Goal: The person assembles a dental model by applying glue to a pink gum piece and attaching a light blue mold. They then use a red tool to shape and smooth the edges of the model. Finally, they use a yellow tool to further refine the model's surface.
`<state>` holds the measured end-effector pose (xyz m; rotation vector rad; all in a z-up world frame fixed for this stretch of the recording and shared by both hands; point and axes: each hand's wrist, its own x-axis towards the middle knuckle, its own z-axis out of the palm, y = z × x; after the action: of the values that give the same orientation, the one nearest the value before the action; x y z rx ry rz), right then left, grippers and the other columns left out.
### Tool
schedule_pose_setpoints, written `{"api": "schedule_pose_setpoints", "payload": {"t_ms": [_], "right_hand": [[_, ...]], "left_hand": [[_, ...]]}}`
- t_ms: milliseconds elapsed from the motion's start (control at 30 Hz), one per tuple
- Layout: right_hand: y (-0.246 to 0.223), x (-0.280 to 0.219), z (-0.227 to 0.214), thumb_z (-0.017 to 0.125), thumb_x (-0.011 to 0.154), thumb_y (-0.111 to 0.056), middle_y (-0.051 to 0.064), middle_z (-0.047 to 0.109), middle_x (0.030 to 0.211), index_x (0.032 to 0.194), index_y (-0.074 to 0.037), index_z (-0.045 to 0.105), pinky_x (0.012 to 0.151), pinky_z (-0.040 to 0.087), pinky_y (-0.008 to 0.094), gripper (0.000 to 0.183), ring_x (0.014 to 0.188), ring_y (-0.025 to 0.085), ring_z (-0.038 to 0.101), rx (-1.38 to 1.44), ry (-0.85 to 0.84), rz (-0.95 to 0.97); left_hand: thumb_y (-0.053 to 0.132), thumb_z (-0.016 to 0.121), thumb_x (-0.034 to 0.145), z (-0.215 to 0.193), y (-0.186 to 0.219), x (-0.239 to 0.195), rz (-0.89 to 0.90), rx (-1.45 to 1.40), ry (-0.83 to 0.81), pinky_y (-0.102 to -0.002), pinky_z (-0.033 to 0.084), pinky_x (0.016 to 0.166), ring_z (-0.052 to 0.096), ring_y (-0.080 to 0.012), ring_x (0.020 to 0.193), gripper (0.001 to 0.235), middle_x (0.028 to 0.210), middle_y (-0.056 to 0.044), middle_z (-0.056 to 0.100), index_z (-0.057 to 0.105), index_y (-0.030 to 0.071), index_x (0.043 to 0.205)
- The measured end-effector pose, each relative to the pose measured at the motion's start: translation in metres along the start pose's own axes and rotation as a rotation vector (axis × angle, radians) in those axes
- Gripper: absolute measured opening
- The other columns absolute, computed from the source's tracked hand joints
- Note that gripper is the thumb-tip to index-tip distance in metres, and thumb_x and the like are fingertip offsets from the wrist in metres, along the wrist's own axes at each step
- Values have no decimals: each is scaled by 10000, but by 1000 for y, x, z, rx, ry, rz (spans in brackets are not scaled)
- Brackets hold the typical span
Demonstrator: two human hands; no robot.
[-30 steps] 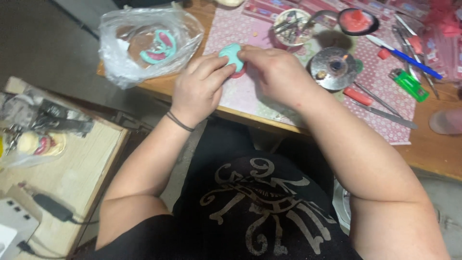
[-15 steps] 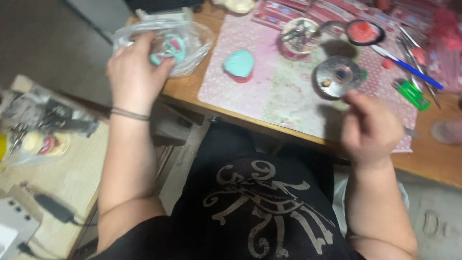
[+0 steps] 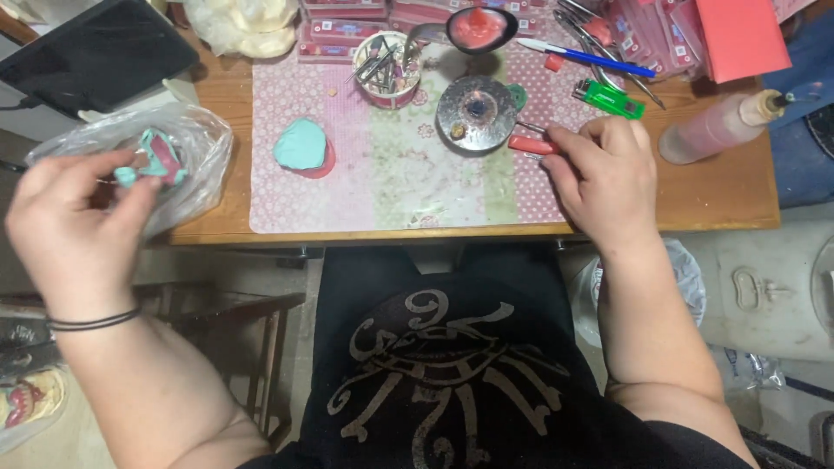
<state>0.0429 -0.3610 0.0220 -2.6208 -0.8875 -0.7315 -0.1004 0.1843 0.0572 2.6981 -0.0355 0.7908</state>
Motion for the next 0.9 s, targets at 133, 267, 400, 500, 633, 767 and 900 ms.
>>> {"api": "schedule_pose_setpoints", "payload": {"t_ms": [133, 267, 400, 500, 633, 767, 900], "right_hand": [[-3, 5, 4, 820, 1046, -232, 112, 556, 1036, 1229, -104, 818, 798, 468, 478, 223, 948, 356, 527, -1, -29, 17], [-4, 8, 5, 804, 1013, -148, 139, 588, 1091, 1098, -58, 712, 876, 468, 476, 155, 1012, 379, 542, 47, -51, 24], [-7, 12, 0, 740, 1064, -90, 122, 700, 1036, 1053, -18, 645, 928, 454, 463, 119, 987, 357, 634, 189, 34, -2], [7, -5, 16, 864, 1024, -100, 78, 754, 1053, 1084, -80, 748, 911, 541, 454, 133, 981, 345, 713, 361, 189, 82], [-10, -5, 12, 869, 992, 3, 154, 756, 1027, 1105, -4, 765, 891, 557, 433, 153, 958, 369, 726, 562, 241, 166], [-27, -1, 11, 842, 950, 32, 199, 766, 1059, 1010, -1, 769, 919, 550, 440, 101, 1013, 391, 739, 698, 221, 172], [-52, 9, 15, 838, 906, 27, 206, 760, 1051, 982, -14, 788, 909, 557, 470, 100, 985, 389, 731, 747, 192, 136]], "left_hand": [[-102, 882, 1113, -16, 2, 1, -126, -147, -53, -334, 477, 920, 542, -240, 1030, 296, 1263, -208, 558, 797, -83, 1397], [-61, 868, 1127, -32, 40, 3, -137, -235, -110, -341, 440, 915, 523, -270, 1106, 253, 1265, -206, 548, 747, -75, 1348], [112, 879, 962, 7, 136, 26, -78, -400, -127, -353, 447, 939, 610, -242, 1010, 209, 1073, -108, 675, 750, 50, 1115], [93, 906, 827, 95, 170, 24, -72, -761, -56, -341, 526, 819, 687, -250, 929, 228, 947, -98, 730, 793, 82, 1025], [80, 880, 829, 142, 189, 25, -117, -801, -15, -269, 610, 635, 660, -168, 720, 238, 887, -83, 684, 778, 90, 1044], [203, 926, 801, 140, 186, 24, -4, -561, -62, -385, 574, 728, 687, -252, 767, 301, 880, -52, 694, 770, 136, 1049], [316, 944, 764, 139, 175, 12, 65, -398, -127, -436, 497, 902, 682, -299, 943, 412, 896, -56, 716, 757, 152, 1091]]}}
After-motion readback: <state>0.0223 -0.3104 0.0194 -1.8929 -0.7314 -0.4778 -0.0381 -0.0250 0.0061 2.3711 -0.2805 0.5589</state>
